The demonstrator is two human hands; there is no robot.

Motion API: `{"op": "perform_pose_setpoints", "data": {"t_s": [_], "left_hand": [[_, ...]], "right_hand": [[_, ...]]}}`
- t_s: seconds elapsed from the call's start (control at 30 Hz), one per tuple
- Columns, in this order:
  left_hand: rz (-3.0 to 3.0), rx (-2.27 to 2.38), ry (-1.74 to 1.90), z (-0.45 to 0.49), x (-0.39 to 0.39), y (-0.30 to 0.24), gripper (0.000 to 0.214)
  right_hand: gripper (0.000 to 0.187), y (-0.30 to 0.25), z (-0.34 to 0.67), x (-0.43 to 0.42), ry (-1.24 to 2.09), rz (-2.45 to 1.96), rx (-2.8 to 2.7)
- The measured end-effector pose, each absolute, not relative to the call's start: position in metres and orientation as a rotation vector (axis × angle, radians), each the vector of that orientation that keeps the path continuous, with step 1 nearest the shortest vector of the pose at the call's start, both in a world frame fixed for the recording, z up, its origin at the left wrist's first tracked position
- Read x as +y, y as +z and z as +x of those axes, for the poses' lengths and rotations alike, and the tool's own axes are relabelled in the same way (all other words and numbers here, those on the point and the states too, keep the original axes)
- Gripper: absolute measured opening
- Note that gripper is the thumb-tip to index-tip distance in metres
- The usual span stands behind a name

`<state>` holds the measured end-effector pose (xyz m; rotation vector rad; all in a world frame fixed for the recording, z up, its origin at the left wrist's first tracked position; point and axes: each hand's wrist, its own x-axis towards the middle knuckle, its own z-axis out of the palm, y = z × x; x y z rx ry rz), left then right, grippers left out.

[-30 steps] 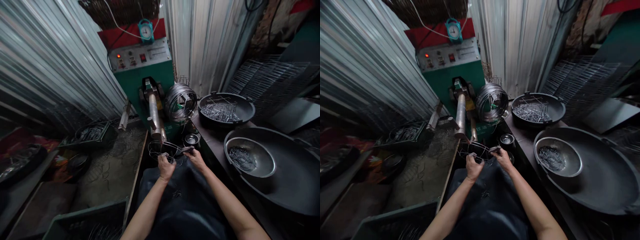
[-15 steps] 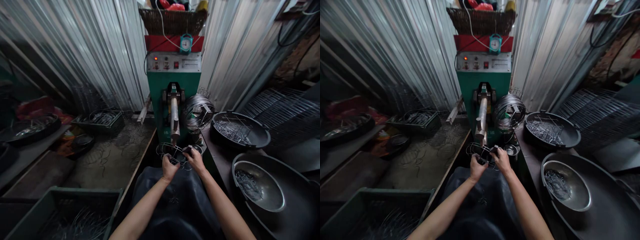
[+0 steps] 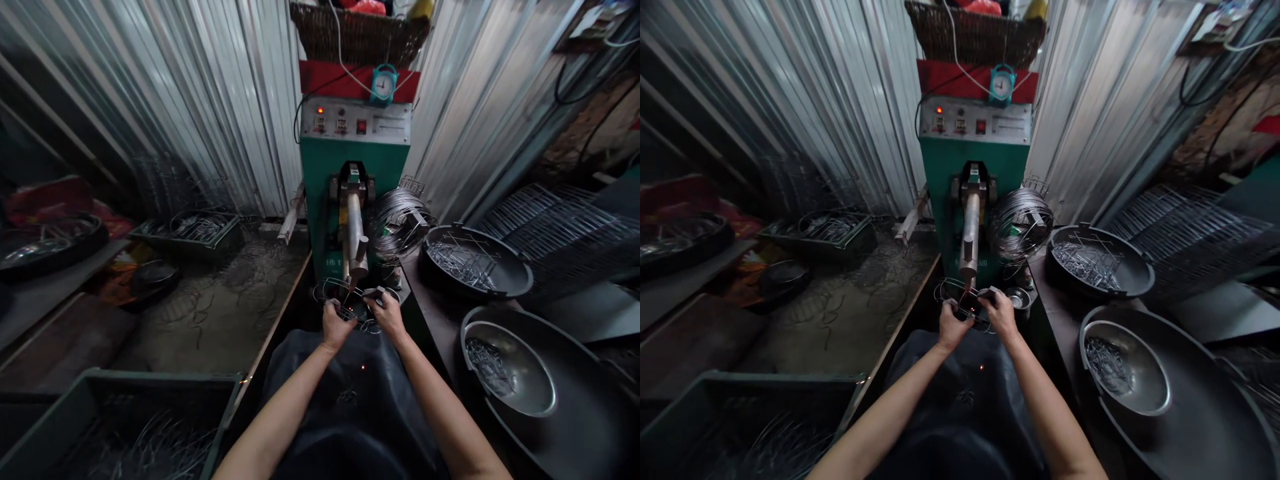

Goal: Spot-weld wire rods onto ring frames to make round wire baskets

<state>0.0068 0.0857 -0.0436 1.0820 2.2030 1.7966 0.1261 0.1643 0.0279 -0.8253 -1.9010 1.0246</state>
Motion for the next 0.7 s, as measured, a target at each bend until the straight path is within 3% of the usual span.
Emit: {"op": "perform_pose_setpoints", "data": {"t_s": [0.17,0.3,0.53,0.7], "left_hand": [[0.949,2.128,1.84,0.001,0.082,-0.048,0.046],[0.819,2.036,1.888,0.002,0.078,-0.05,0.046],[0.592,1.909,1.99,0.001,0.079,-0.052,0.04],[0.479,1.838,2.022,0.0,0.078,-0.055,0.041]], "right_hand": [[0.025,0.011,0.142,0.16,1.396,-0.892,-1.621],[0.026,0.01,0.146,0.159,1.511,-0.86,-1.438],[0.024,0.012,0.141,0.164,1.419,-0.826,-1.607],[0.017,0.015,0.139,0.162,1.06,-0.709,-1.865]]}}
